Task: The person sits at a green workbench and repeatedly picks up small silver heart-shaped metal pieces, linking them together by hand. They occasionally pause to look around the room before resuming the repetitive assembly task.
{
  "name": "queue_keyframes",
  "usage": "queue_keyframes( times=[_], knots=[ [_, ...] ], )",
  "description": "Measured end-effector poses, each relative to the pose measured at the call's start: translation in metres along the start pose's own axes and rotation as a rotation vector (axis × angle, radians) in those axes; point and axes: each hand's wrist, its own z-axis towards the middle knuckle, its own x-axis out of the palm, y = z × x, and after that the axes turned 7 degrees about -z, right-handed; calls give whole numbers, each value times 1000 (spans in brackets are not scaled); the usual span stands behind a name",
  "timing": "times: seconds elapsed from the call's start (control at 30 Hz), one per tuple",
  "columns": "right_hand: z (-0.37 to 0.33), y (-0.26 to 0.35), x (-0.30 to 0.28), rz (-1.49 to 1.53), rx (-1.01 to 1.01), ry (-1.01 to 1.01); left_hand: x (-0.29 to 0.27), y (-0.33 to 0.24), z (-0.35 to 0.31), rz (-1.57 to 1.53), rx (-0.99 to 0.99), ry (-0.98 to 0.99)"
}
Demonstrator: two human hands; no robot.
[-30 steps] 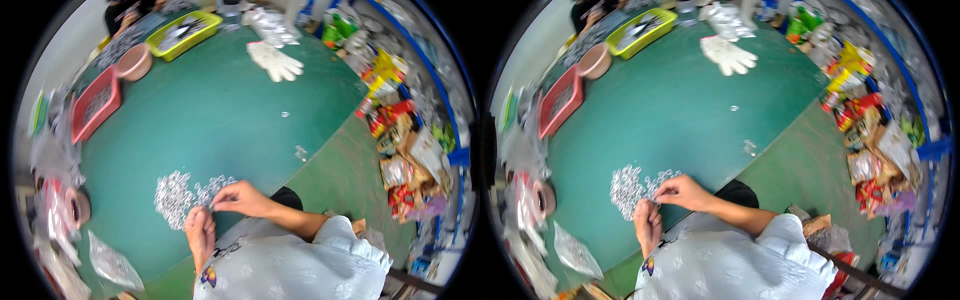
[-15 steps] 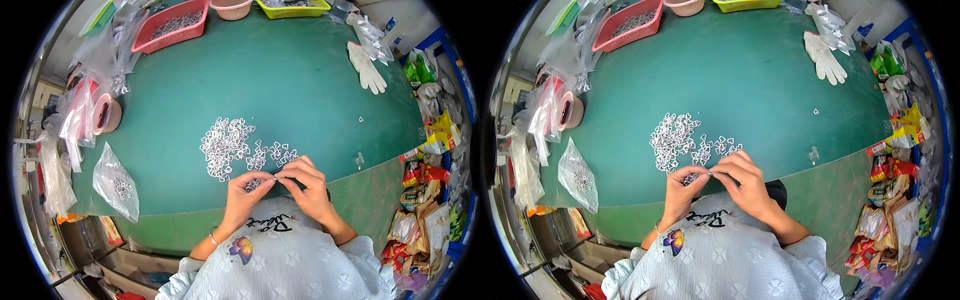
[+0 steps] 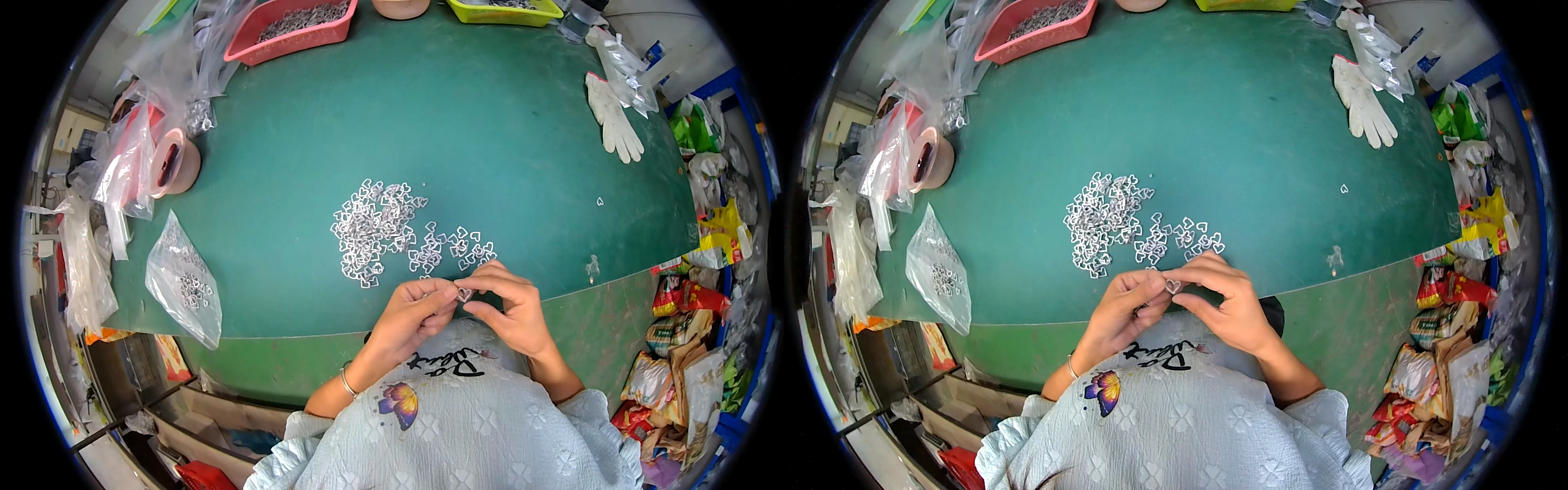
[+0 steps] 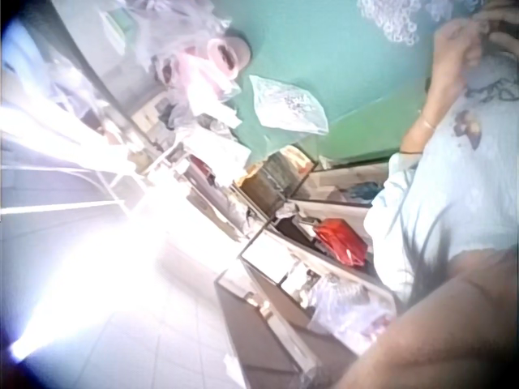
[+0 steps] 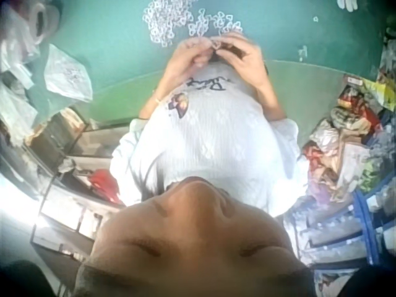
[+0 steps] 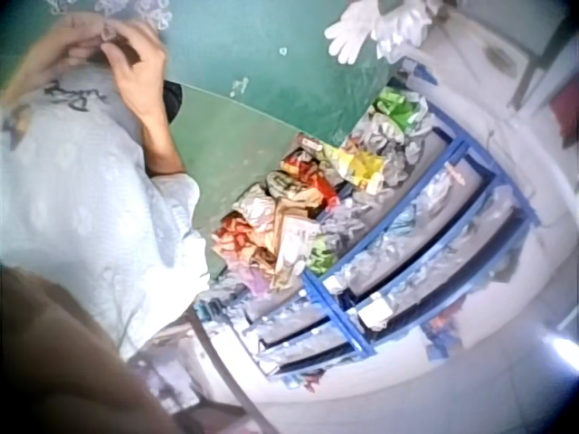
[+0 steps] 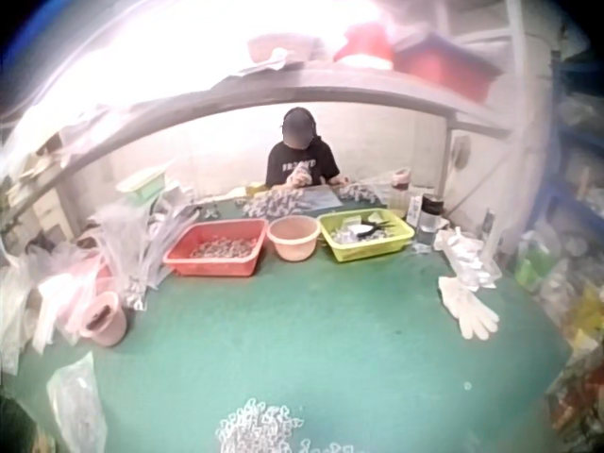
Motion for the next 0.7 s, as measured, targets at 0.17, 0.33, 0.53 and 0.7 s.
queue_keyframes(
  times=[0.17,0.33,0.53,0.7],
  knots=[
    [2,-3,1,10,29,-5,-2,1,1,-16,10,-8],
    [2,-7,2,79,64,5,-1,0,0,87,70,-49],
    [-3,-12,8,359,271,-22,-1,6,-1,376,292,-182],
    [-6,-17,12,336,264,3,10,4,2,522,456,-126]
  ],
)
